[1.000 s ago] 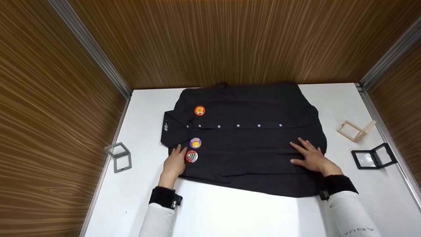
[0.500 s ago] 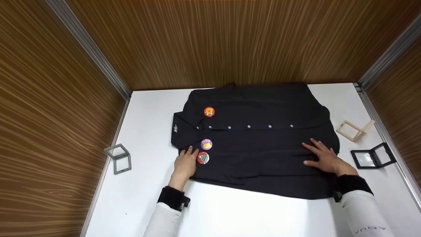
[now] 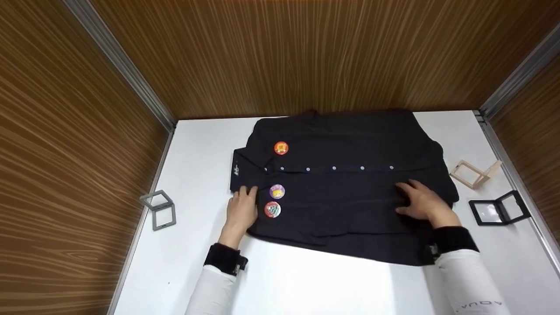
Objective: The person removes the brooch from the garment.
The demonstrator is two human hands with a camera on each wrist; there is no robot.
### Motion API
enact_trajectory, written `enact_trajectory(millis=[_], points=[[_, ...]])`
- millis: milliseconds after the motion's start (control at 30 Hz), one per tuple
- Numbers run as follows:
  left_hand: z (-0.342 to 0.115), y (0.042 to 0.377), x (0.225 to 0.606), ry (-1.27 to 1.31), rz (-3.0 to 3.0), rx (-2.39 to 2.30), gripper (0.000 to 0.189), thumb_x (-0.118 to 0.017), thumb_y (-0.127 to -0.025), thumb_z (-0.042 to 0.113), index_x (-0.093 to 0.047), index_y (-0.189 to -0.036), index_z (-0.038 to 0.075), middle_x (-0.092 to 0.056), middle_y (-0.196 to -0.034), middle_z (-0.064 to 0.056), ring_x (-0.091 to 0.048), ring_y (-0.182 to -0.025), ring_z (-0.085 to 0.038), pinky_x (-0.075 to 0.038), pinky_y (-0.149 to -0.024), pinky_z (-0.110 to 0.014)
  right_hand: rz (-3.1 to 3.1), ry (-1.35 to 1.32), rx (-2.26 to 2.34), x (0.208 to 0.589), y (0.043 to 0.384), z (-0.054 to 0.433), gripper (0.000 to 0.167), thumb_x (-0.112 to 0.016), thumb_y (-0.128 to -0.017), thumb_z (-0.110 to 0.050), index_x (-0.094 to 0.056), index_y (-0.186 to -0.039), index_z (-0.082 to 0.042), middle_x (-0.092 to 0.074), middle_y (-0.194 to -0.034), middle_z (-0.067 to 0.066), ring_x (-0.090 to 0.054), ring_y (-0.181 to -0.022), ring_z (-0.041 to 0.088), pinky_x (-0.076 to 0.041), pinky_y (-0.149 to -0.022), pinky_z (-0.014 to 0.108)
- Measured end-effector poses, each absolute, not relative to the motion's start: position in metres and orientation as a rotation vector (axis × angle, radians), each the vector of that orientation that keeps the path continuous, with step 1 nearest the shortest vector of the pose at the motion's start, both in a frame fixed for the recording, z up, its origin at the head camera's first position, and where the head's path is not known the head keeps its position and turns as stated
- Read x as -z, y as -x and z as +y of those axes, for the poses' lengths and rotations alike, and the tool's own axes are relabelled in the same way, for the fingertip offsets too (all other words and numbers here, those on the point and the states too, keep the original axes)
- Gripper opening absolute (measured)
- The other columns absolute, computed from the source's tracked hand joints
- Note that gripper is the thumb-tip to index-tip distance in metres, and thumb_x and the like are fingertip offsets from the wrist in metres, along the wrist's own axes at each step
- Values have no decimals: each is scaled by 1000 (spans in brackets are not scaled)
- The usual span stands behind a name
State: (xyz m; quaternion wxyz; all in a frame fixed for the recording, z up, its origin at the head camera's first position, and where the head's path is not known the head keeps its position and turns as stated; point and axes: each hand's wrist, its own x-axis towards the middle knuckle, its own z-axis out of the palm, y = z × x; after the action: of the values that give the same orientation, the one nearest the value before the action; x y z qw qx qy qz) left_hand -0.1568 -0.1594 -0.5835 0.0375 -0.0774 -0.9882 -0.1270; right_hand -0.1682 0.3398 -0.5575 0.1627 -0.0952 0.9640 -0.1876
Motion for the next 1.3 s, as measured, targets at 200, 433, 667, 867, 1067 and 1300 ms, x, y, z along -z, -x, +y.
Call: enact_trajectory(millis=[200, 433, 667, 867, 1067, 1300], points=[[-172, 171, 584, 222, -3120, 406, 61, -82, -89, 17, -58, -143, 2, -51, -147, -31, -50, -138, -49, -49, -109, -60, 2744, 280, 516, 553, 187, 272, 82, -73, -96, -43, -35, -163, -14, -24, -166, 34, -23, -151, 59, -25, -117, 79], [-181, 186, 593, 167, -3341, 473, 75, -77, -95, 37, -46, -158, 13, -30, -169, -25, -26, -157, -48, -32, -123, -64, 2615, 54, 363, 567, 207, 247, 93, -66, -97, -57, -19, -168, -21, -4, -172, 29, 0, -154, 63, -9, -108, 92], [-187, 187, 599, 140, -3374, 551, 79, -74, -94, 45, -42, -161, 18, -25, -171, -23, -19, -159, -47, -29, -124, -67, 2487, -68, 417, 581, 209, 254, 105, -67, -93, -64, -6, -169, -23, 17, -172, 23, 19, -152, 63, -6, -100, 97], [-188, 183, 599, 149, -3388, 540, 79, -72, -95, 46, -41, -162, 18, -23, -171, -24, -19, -159, -48, -28, -124, -67, 2473, -59, 424, 583, 209, 256, 107, -66, -93, -67, -4, -169, -25, 21, -172, 21, 21, -152, 62, -4, -99, 97], [-186, 179, 596, 151, -3407, 501, 79, -71, -95, 47, -41, -162, 19, -24, -171, -23, -20, -159, -46, -27, -124, -67, 2456, -68, 399, 583, 204, 255, 107, -67, -94, -64, -2, -169, -24, 23, -171, 21, 22, -152, 61, -6, -99, 97], [-184, 171, 594, 152, -3412, 469, 79, -72, -94, 48, -42, -161, 19, -27, -170, -23, -24, -158, -47, -28, -124, -67, 2460, -54, 368, 582, 196, 255, 108, -66, -93, -67, -3, -169, -23, 21, -171, 24, 19, -152, 62, -10, -100, 97]])
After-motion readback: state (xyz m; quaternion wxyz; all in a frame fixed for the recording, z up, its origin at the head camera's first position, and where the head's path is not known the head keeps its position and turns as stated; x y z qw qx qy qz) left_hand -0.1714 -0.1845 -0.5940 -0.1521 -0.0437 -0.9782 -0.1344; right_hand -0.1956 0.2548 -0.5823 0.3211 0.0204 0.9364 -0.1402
